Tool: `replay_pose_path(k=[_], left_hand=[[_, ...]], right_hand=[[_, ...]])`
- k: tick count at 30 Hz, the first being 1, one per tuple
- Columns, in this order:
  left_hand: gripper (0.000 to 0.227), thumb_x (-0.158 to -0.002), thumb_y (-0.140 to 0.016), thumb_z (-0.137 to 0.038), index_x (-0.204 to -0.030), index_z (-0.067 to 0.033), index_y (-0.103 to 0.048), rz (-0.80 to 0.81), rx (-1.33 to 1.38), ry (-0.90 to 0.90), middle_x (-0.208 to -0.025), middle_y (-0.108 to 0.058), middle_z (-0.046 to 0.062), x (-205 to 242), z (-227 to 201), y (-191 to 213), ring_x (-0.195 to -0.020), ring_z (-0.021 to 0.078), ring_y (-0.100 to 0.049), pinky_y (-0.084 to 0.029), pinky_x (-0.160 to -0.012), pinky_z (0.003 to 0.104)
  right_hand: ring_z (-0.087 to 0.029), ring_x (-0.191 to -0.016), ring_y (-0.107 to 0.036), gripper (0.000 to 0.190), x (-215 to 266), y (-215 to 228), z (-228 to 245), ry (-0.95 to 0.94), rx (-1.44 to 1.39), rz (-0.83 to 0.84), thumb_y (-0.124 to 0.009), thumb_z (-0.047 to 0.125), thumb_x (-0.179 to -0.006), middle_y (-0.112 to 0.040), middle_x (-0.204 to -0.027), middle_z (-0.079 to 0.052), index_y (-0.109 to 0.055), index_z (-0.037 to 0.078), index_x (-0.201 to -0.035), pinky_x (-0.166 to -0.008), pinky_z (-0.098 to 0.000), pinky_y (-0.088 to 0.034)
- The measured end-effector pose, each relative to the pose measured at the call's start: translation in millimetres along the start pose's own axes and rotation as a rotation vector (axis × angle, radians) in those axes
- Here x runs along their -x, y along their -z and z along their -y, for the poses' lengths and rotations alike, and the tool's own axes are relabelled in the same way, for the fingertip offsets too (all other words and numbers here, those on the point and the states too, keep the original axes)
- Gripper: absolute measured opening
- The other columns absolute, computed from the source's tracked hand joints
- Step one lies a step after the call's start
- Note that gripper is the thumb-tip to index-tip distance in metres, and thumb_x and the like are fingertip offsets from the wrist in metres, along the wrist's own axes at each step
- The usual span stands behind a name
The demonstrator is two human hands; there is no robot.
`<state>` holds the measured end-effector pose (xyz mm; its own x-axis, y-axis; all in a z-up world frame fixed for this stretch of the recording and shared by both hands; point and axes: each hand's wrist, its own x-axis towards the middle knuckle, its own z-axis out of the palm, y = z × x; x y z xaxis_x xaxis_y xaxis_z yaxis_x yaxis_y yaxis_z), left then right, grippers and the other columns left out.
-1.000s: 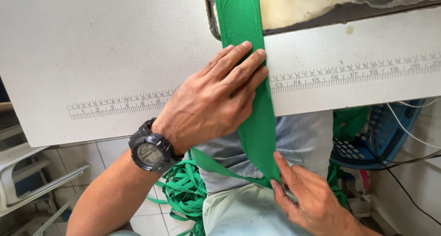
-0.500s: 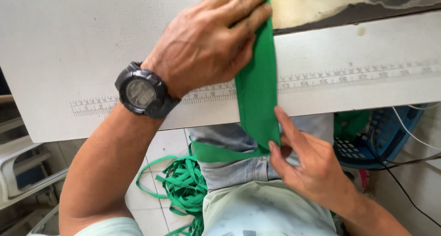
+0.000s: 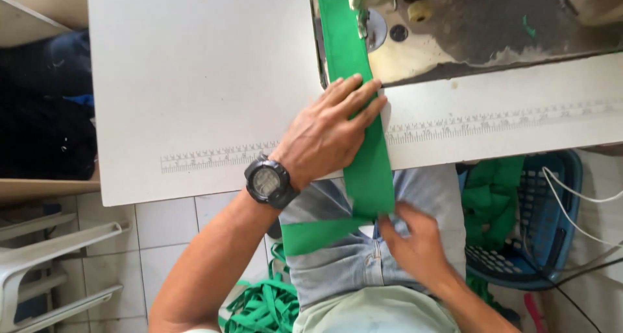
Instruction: Sewing green fabric strips together using an industrial sewing machine.
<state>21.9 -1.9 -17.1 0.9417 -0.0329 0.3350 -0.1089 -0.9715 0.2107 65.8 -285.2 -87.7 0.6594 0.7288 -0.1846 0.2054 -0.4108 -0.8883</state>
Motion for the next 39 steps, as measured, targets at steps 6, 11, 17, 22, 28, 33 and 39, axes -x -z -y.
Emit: replay_pose_path(k=[6,11,17,22,28,33,39], left_hand=[[0.051,-0.111,-0.057,-0.011,-0.161,-0.0065,-0.052,-0.005,-0.029,-0.011,-0.168,-0.048,0.023,4.4,-2.1,-4.8,-0.154,0.0464,-0.051,-0.045,-0.132,0.06],[0.047,-0.112,-0.059,-0.009,-0.158,-0.0013,-0.058,0.003,-0.02,-0.043,-0.165,-0.051,0.026,4.4,0.3,0.1,-0.152,0.047,-0.054,-0.044,-0.133,0.058],[0.041,-0.121,-0.057,-0.014,-0.159,-0.0004,-0.058,-0.012,0.009,-0.052,-0.165,-0.05,0.025,8.1,4.9,-1.6,-0.155,0.0481,-0.048,-0.044,-0.134,0.063],[0.035,-0.12,-0.061,-0.011,-0.149,0.007,-0.065,-0.07,0.03,-0.082,-0.156,-0.058,0.03,7.6,5.5,-0.4,-0.148,0.0512,-0.053,-0.047,-0.13,0.064],[0.028,-0.116,-0.063,-0.007,-0.139,0.0065,-0.071,-0.129,0.026,-0.076,-0.149,-0.065,0.028,8.7,3.6,6.7,-0.141,0.0488,-0.063,-0.05,-0.125,0.062],[0.046,-0.131,-0.058,-0.016,-0.175,-0.0088,-0.046,0.047,-0.208,-0.099,-0.181,-0.022,0.014,17.8,11.9,7.6,-0.148,0.0375,-0.057,-0.062,-0.127,0.056],[0.033,-0.119,-0.06,-0.013,-0.148,0.001,-0.069,-0.04,-0.167,-0.156,-0.153,-0.061,0.019,4.3,3.6,23.9,-0.131,0.0392,-0.062,-0.061,-0.114,0.053]], right_hand=[[-0.032,-0.088,-0.084,0.044,24.3,43.7,-19.9,-0.429,-0.905,0.516,-0.081,-0.01,-0.086,-0.087,-0.105,-0.024,-0.07,-0.01,-0.128,-0.076,-0.0488,-0.072],[-0.02,-0.106,-0.075,0.035,19.4,26.4,-39.0,-0.05,-0.218,0.294,-0.061,-0.007,-0.085,-0.079,-0.11,-0.008,-0.071,0.005,-0.116,-0.095,-0.0321,-0.057],[-0.012,-0.086,-0.077,0.039,34.4,24.3,10.1,0.058,-0.174,0.097,-0.079,0.015,-0.097,-0.083,-0.096,-0.006,-0.074,0.005,-0.134,-0.081,-0.0267,-0.064],[-0.015,-0.099,-0.061,0.066,30.8,5.2,2.4,0.018,-0.064,-0.119,-0.091,0.02,-0.088,-0.06,-0.106,-0.006,-0.059,0.001,-0.142,-0.091,-0.0271,-0.054],[-0.018,-0.112,-0.073,0.016,4.8,-5.2,-15.1,0.125,-0.2,0.009,-0.078,0.009,-0.103,-0.078,-0.12,-0.011,-0.079,0.001,-0.116,-0.104,-0.0295,-0.057],[-0.011,-0.057,-0.061,0.049,56.3,12.5,17.5,0.374,0.228,-0.136,-0.088,0.019,-0.095,-0.076,-0.082,-0.005,-0.073,0.001,-0.138,-0.067,-0.0303,-0.06],[-0.017,-0.066,-0.056,0.058,48.7,26.8,29.9,0.59,0.25,-0.049,-0.088,0.003,-0.1,-0.064,-0.08,-0.007,-0.059,-0.01,-0.149,-0.066,-0.0353,-0.059]])
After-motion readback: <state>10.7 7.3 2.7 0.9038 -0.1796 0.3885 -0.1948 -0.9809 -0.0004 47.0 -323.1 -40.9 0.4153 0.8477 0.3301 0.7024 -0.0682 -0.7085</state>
